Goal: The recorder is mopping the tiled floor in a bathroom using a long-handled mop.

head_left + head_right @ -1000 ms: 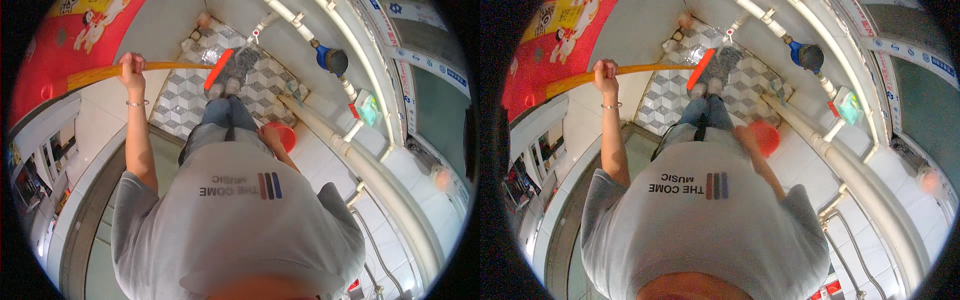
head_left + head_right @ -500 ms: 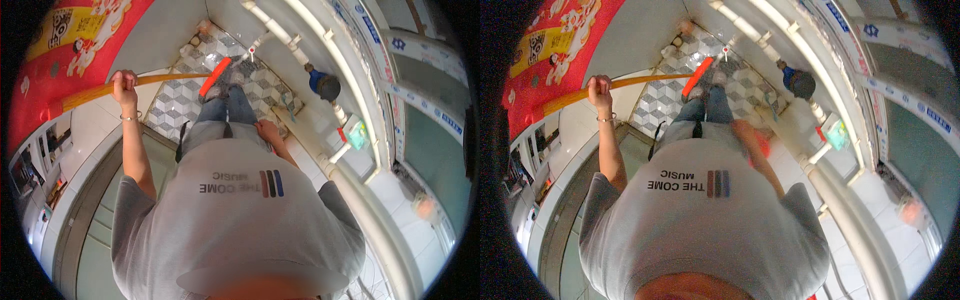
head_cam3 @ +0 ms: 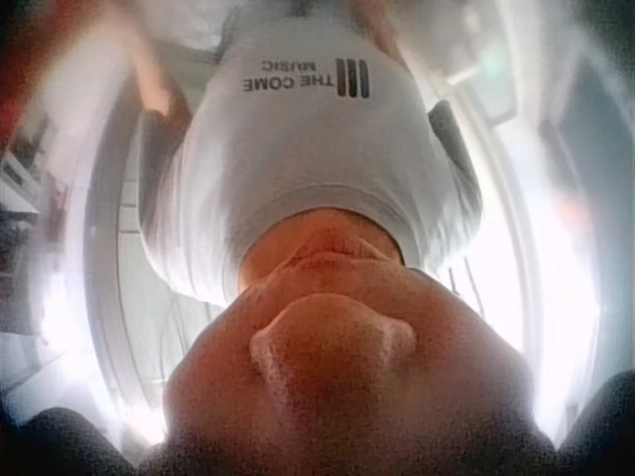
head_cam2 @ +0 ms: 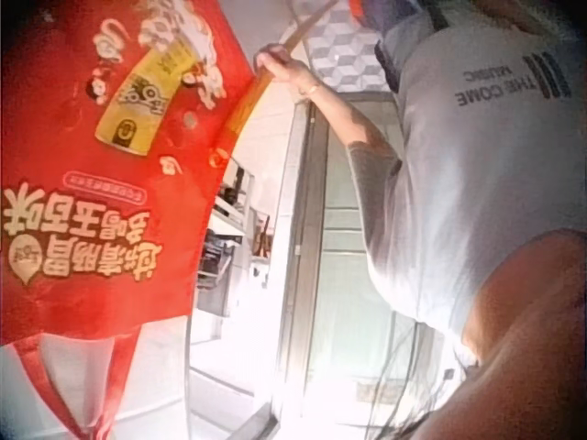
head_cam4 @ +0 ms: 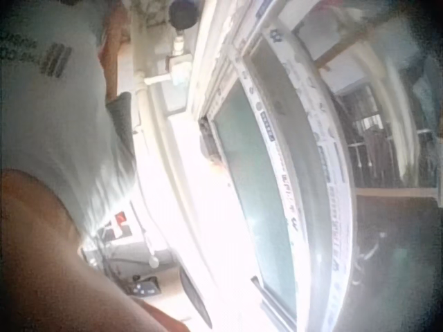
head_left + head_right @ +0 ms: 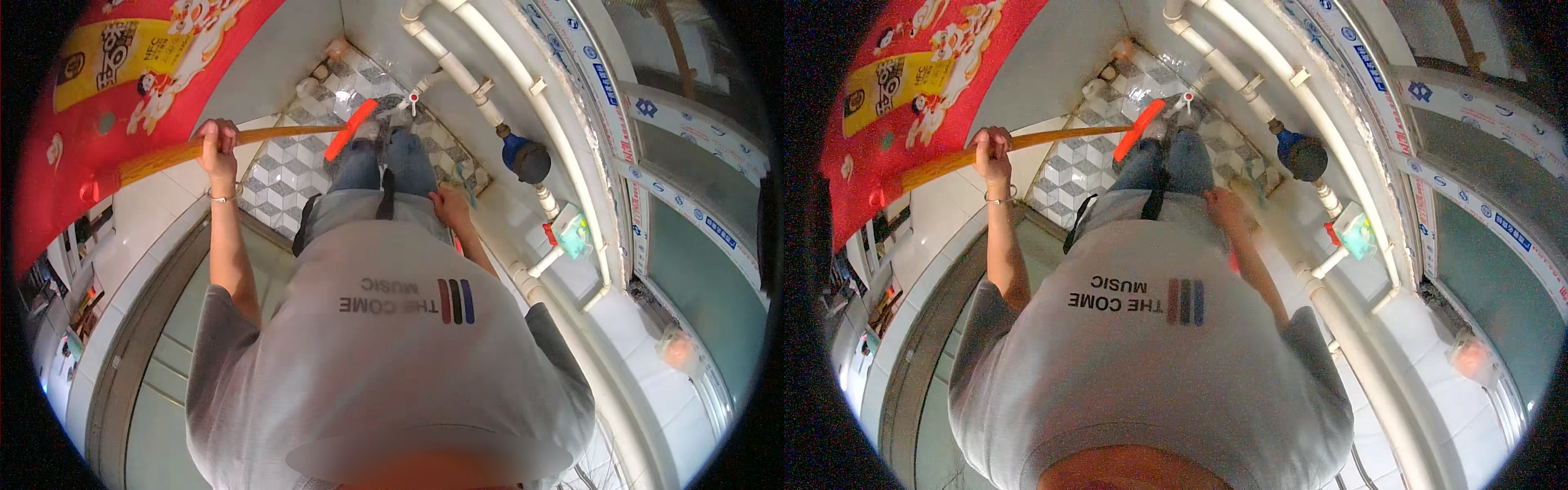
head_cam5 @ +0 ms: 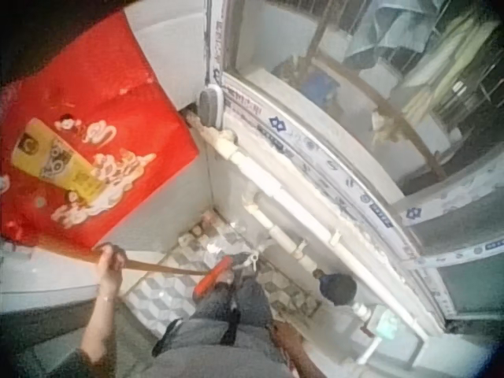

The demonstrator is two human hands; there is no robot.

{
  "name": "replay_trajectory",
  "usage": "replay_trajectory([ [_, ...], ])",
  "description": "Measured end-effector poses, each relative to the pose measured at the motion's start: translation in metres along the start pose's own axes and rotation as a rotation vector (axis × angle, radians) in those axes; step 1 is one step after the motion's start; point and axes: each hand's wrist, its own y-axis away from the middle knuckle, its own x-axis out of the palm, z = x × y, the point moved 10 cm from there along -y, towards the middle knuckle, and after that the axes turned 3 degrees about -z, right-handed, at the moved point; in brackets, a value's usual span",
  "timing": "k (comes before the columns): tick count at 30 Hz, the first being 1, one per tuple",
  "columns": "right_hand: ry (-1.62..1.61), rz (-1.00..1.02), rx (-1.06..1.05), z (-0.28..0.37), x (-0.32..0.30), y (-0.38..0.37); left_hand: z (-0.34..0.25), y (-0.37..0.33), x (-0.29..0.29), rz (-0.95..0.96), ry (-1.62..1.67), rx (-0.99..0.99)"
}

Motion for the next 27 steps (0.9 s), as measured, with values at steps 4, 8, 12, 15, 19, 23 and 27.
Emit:
replay_trajectory([
  [4, 0.103, 0.068, -0.081, 0.002, 0.007, -0.008, -0.006, 0.004, 0.01, -0.027, -0.03, 0.02],
  [8, 0.116, 0.156, 0.006, -0.001, 0.011, -0.015, -0.002, 0.004, 0.003, -0.046, -0.068, -0.015],
  [12, 0.186, 0.193, -0.041, -0.008, 0.008, -0.011, -0.008, 0.011, 0.007, -0.096, -0.093, 0.02],
  [15, 0.195, 0.201, -0.042, -0.056, 0.041, -0.01, -0.008, 0.013, 0.008, -0.132, -0.108, 0.008],
  [19, 0.147, 0.114, -0.199, -0.045, 0.01, -0.014, -0.007, 0.025, 0.016, -0.091, -0.094, 0.008],
  [23, 0.238, 0.218, -0.149, -0.06, 0.012, -0.02, -0.01, 0.028, 0.021, -0.132, -0.134, 0.028],
  [27, 0.152, 0.125, -0.188, -0.057, 0.002, -0.035, -0.009, 0.019, 0.022, -0.067, -0.094, 0.06],
])
